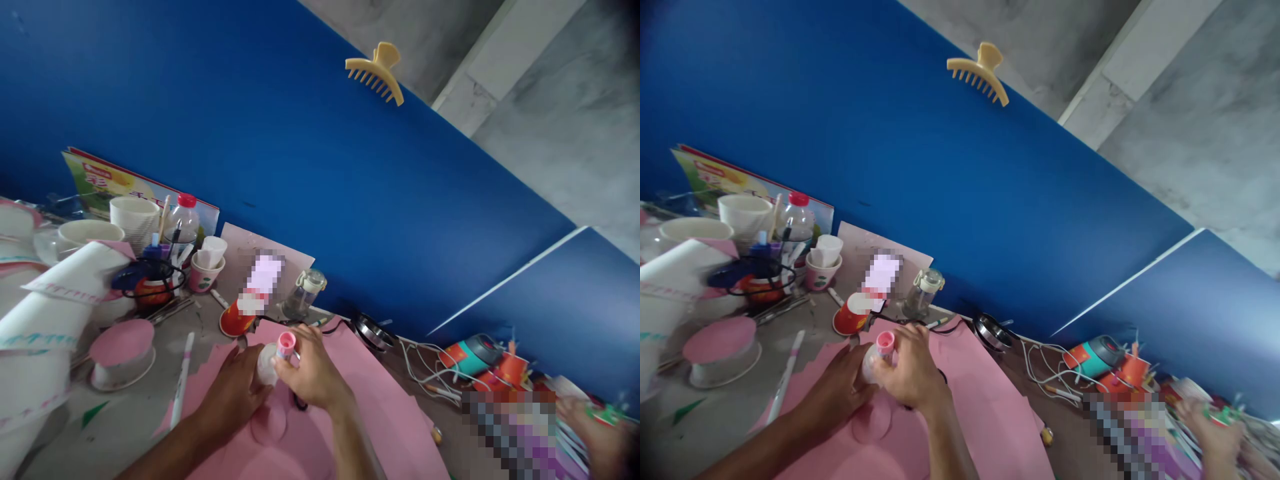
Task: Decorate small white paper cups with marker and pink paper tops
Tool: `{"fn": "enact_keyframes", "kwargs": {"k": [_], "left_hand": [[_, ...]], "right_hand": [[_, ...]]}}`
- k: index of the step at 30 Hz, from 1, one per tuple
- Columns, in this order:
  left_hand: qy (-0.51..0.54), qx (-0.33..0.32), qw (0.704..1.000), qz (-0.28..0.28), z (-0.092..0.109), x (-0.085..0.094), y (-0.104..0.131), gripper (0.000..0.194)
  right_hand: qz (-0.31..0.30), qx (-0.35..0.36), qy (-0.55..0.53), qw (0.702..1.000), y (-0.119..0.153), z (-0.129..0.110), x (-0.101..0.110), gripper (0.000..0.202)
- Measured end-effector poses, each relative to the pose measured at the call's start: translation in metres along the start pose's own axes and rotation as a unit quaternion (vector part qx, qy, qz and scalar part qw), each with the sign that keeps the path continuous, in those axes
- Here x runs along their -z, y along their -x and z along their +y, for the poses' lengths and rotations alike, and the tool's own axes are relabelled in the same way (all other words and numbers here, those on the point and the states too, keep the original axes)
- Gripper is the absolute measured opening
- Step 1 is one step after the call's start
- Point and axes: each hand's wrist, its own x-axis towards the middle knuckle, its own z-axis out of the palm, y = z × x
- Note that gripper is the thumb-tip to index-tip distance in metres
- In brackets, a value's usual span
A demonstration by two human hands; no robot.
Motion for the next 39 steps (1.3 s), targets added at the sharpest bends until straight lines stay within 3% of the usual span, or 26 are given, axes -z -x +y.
{"fn": "enact_keyframes", "kwargs": {"k": [10, 14, 17, 25, 30, 34, 39], "left_hand": [[-0.006, 0.000, 1.000, 0.010, 0.002, 0.000, 0.000, 0.044], [-0.008, 0.006, 1.000, -0.002, 0.006, 0.004, 0.001, 0.041], [0.000, 0.003, 1.000, 0.000, 0.008, 0.005, 0.002, 0.043], [-0.012, -0.001, 1.000, 0.007, 0.003, 0.001, 0.000, 0.026], [-0.016, -0.015, 1.000, 0.010, -0.003, -0.003, -0.001, 0.031], [-0.004, -0.027, 1.000, 0.013, -0.002, -0.002, -0.001, 0.028], [0.008, -0.039, 0.999, 0.018, -0.003, -0.003, -0.001, 0.032]], "right_hand": [[0.030, -0.037, -0.009, 0.999, -0.003, 0.010, 0.006, 0.014], [0.084, -0.020, -0.084, 0.993, -0.004, 0.013, 0.004, 0.005], [0.115, -0.019, -0.153, 0.981, -0.003, 0.015, 0.004, 0.010], [0.097, -0.016, -0.179, 0.979, -0.005, 0.012, -0.014, 0.017], [0.071, -0.053, -0.197, 0.976, -0.005, 0.007, -0.025, 0.027], [0.043, -0.037, -0.156, 0.986, -0.002, 0.004, -0.022, 0.012], [0.009, 0.020, -0.100, 0.995, 0.002, -0.003, -0.009, 0.011]]}}
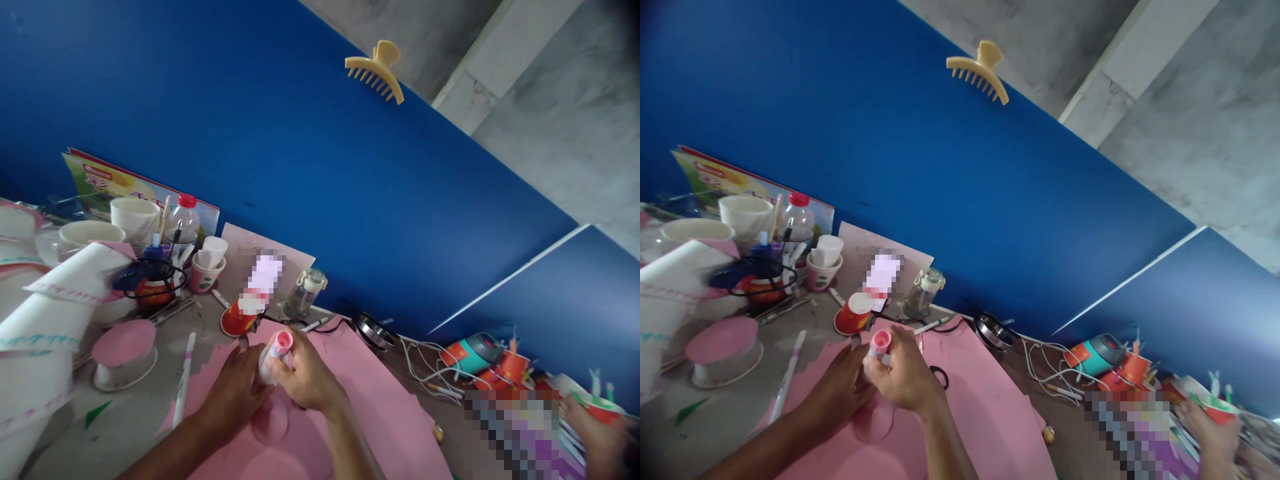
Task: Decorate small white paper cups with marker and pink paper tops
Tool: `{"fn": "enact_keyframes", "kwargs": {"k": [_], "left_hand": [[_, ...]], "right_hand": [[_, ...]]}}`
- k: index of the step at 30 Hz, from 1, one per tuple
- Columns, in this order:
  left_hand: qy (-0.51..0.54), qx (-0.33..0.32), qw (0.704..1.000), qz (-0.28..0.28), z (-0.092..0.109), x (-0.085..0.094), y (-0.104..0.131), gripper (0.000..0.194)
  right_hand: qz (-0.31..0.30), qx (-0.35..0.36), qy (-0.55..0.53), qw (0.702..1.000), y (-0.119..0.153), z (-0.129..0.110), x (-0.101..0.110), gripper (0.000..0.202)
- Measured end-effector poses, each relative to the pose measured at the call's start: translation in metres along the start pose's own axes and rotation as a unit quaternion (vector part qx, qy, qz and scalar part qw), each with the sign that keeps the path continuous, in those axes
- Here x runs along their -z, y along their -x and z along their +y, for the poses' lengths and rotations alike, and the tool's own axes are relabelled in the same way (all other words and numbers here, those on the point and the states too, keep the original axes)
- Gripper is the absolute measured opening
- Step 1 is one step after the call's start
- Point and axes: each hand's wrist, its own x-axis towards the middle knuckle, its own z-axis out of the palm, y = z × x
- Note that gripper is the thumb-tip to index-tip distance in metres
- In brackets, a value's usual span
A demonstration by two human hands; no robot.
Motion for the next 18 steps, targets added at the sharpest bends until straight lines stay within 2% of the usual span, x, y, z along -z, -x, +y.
{"fn": "enact_keyframes", "kwargs": {"k": [3, 8, 16, 18], "left_hand": [[-0.003, 0.002, 1.000, -0.009, -0.001, 0.000, 0.000, 0.034], [-0.002, 0.028, 0.999, -0.019, 0.000, 0.002, 0.000, 0.045], [-0.013, 0.045, 0.999, -0.017, 0.002, 0.001, -0.001, 0.051], [-0.017, 0.046, 0.999, -0.019, 0.003, 0.002, 0.000, 0.051]], "right_hand": [[-0.022, -0.007, 0.024, 0.999, 0.001, -0.005, 0.009, 0.011], [-0.041, -0.043, 0.005, 0.998, 0.004, -0.004, 0.021, 0.013], [-0.014, -0.058, 0.044, 0.997, 0.004, 0.013, 0.029, 0.008], [0.018, -0.044, 0.034, 0.998, 0.003, 0.017, 0.027, 0.011]]}}
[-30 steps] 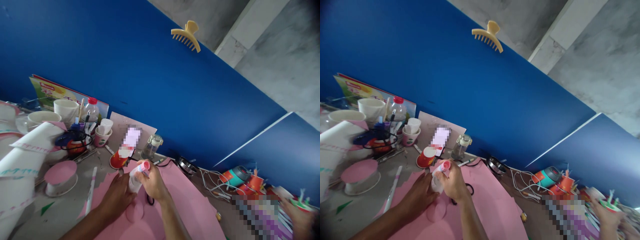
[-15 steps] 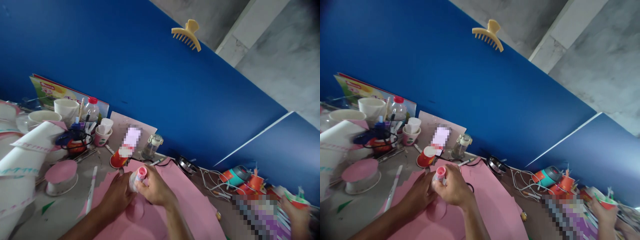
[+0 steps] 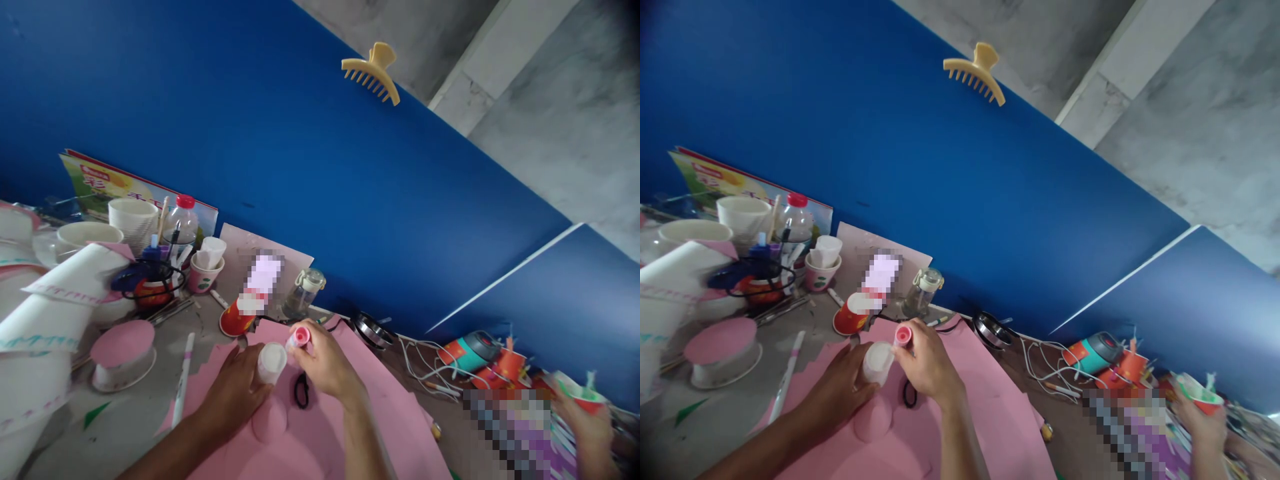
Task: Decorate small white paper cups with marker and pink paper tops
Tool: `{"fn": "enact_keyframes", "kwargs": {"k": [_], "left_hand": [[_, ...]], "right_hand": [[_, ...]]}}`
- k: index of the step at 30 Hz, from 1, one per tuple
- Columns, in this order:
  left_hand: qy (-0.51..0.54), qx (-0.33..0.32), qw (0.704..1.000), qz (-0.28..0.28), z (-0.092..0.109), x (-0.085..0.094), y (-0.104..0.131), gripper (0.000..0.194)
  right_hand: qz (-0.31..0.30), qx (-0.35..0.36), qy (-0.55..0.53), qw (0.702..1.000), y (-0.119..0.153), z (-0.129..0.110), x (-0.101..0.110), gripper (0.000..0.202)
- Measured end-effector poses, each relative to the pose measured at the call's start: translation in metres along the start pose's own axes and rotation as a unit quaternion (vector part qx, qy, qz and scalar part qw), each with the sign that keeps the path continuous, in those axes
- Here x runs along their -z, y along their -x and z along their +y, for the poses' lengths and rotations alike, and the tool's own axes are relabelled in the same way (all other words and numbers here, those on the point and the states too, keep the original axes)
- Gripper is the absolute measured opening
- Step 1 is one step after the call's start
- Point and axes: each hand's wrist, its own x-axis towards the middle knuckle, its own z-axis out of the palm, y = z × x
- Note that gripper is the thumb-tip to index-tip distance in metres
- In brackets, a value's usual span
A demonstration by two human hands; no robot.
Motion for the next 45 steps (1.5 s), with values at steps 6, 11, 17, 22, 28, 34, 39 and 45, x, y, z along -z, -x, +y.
{"fn": "enact_keyframes", "kwargs": {"k": [6, 11, 17, 22, 28, 34, 39, 45], "left_hand": [[-0.006, -0.005, 1.000, 0.006, 0.001, 0.001, 0.002, 0.047], [-0.003, -0.003, 1.000, 0.005, 0.004, 0.004, 0.002, 0.042], [0.004, -0.009, 1.000, 0.005, 0.003, 0.003, 0.001, 0.032], [0.032, -0.028, 0.999, 0.010, 0.003, 0.004, 0.002, 0.036], [0.023, -0.040, 0.999, 0.003, 0.006, 0.008, 0.003, 0.024], [0.006, -0.035, 0.999, 0.006, 0.000, 0.001, -0.001, 0.032], [-0.002, -0.011, 1.000, 0.006, -0.002, -0.001, 0.000, 0.049], [-0.012, 0.000, 1.000, 0.006, -0.002, -0.002, 0.001, 0.047]], "right_hand": [[0.084, 0.002, -0.078, 0.993, -0.002, -0.001, -0.002, 0.017], [0.090, -0.016, -0.105, 0.990, -0.002, -0.004, -0.007, 0.020], [0.030, 0.001, -0.144, 0.989, -0.003, -0.013, -0.027, 0.018], [-0.007, -0.001, -0.116, 0.993, -0.002, -0.018, -0.034, 0.015], [-0.053, 0.029, 0.005, 0.998, 0.003, -0.026, -0.020, 0.011], [-0.077, 0.010, 0.090, 0.993, 0.005, -0.026, -0.006, 0.013], [0.022, -0.019, 0.055, 0.998, 0.002, -0.011, 0.003, 0.004], [0.186, -0.085, -0.269, 0.941, -0.003, 0.007, 0.005, 0.030]]}}
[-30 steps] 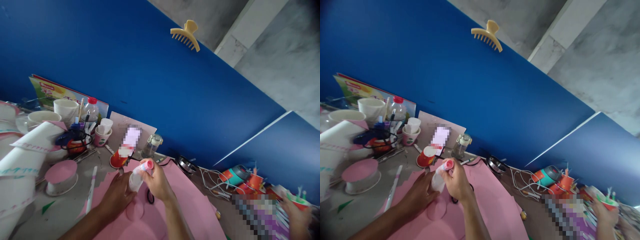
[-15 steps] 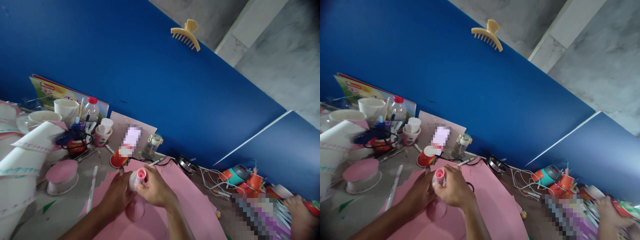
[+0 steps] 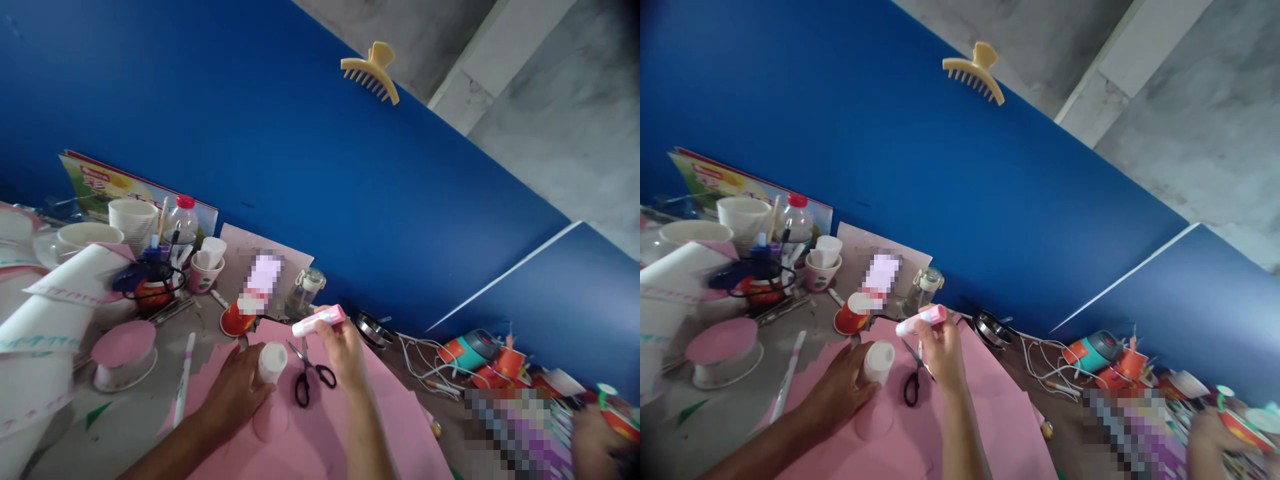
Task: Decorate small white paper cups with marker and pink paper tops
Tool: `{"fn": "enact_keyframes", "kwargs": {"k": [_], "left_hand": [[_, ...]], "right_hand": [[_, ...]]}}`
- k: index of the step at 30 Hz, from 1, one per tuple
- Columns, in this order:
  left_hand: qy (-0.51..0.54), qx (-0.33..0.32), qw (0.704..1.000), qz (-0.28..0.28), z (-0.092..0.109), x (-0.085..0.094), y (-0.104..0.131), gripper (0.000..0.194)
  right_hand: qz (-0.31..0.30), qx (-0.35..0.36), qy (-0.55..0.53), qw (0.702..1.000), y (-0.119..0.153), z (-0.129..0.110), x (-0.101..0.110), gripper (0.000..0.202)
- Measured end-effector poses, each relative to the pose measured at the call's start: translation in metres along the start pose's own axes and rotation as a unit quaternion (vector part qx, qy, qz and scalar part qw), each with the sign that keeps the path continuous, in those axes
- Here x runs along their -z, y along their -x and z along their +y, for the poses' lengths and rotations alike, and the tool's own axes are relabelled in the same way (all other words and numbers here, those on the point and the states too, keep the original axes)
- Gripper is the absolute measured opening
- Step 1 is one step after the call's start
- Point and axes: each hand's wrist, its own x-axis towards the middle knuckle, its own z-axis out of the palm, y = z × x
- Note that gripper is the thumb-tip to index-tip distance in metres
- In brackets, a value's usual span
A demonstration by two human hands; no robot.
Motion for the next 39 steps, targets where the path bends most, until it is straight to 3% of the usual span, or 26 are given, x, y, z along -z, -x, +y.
{"fn": "enact_keyframes", "kwargs": {"k": [3, 6, 13, 19, 26, 31, 35, 39], "left_hand": [[-0.008, 0.000, 1.000, 0.009, -0.001, -0.001, -0.001, 0.047], [-0.011, -0.001, 1.000, 0.012, 0.000, 0.000, -0.001, 0.048], [0.006, 0.001, 1.000, -0.012, 0.003, 0.004, 0.000, 0.048], [0.024, -0.018, 1.000, -0.001, 0.001, 0.006, 0.002, 0.042], [0.044, 0.000, 0.999, -0.017, 0.010, 0.012, 0.002, 0.039], [0.035, -0.001, 0.999, -0.010, 0.006, 0.008, -0.001, 0.041], [0.028, -0.006, 1.000, 0.008, 0.000, 0.001, -0.002, 0.049], [0.032, -0.004, 0.999, 0.014, -0.004, -0.003, -0.002, 0.051]], "right_hand": [[0.032, -0.088, -0.175, 0.980, -0.005, 0.009, -0.004, 0.038], [0.021, -0.151, -0.272, 0.950, -0.010, 0.017, -0.008, 0.042], [0.003, -0.210, -0.364, 0.907, -0.018, 0.036, -0.011, 0.032], [0.017, -0.264, -0.399, 0.878, -0.022, 0.049, -0.013, 0.039], [0.021, -0.307, -0.392, 0.867, -0.025, 0.063, -0.020, 0.019], [-0.005, -0.337, -0.370, 0.866, -0.030, 0.065, -0.017, 0.019], [-0.027, -0.324, -0.334, 0.885, -0.027, 0.068, -0.021, 0.016], [-0.034, -0.285, -0.256, 0.923, -0.020, 0.075, -0.033, 0.022]]}}
